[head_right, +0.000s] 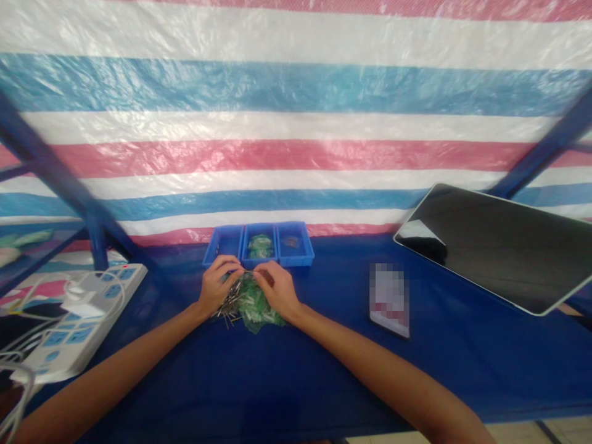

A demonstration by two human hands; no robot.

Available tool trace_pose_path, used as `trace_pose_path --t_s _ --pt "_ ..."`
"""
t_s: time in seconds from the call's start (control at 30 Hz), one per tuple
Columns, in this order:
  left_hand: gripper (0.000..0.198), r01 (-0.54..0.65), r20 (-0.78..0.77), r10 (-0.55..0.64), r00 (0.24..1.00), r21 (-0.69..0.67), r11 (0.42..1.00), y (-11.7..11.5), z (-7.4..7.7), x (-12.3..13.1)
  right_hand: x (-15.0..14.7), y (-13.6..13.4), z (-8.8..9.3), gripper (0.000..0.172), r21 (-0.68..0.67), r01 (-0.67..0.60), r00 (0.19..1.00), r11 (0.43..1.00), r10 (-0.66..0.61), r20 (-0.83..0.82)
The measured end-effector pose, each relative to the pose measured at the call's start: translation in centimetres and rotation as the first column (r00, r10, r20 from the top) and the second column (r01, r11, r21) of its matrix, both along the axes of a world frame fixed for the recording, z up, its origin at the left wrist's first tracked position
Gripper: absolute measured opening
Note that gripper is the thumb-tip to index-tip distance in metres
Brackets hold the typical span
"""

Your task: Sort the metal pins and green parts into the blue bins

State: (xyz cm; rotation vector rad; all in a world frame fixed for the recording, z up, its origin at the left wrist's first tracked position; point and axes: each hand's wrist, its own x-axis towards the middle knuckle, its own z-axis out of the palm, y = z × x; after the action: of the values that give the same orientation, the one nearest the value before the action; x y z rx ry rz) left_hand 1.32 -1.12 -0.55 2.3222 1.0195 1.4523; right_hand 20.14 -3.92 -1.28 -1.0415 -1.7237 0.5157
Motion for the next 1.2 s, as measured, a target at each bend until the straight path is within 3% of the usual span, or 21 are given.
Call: trace_pose_path --t_s 0.5,0.9,1.2 --pt "0.012 0.029 0.018 -0.029 0.999 0.026 0.999 -0.18 0.27 0.05 0.01 0.05 0.07 0.026 0.022 -0.003 0.999 1.0 0.002 0.036" --pt "0.011 -0.028 0.035 0.027 0.999 0.054 0.998 -0.41 0.36 -0.03 -0.05 0.21 -0.32 0.023 0.012 0.003 1.0 1.0 -0.003 0.019" --pt "0.009 0.048 0.102 -0.051 0.993 0.028 0.998 -0.58 0.16 0.05 -0.1 0.18 -0.45 0.023 0.028 0.001 0.999 1.0 -0.002 0.032"
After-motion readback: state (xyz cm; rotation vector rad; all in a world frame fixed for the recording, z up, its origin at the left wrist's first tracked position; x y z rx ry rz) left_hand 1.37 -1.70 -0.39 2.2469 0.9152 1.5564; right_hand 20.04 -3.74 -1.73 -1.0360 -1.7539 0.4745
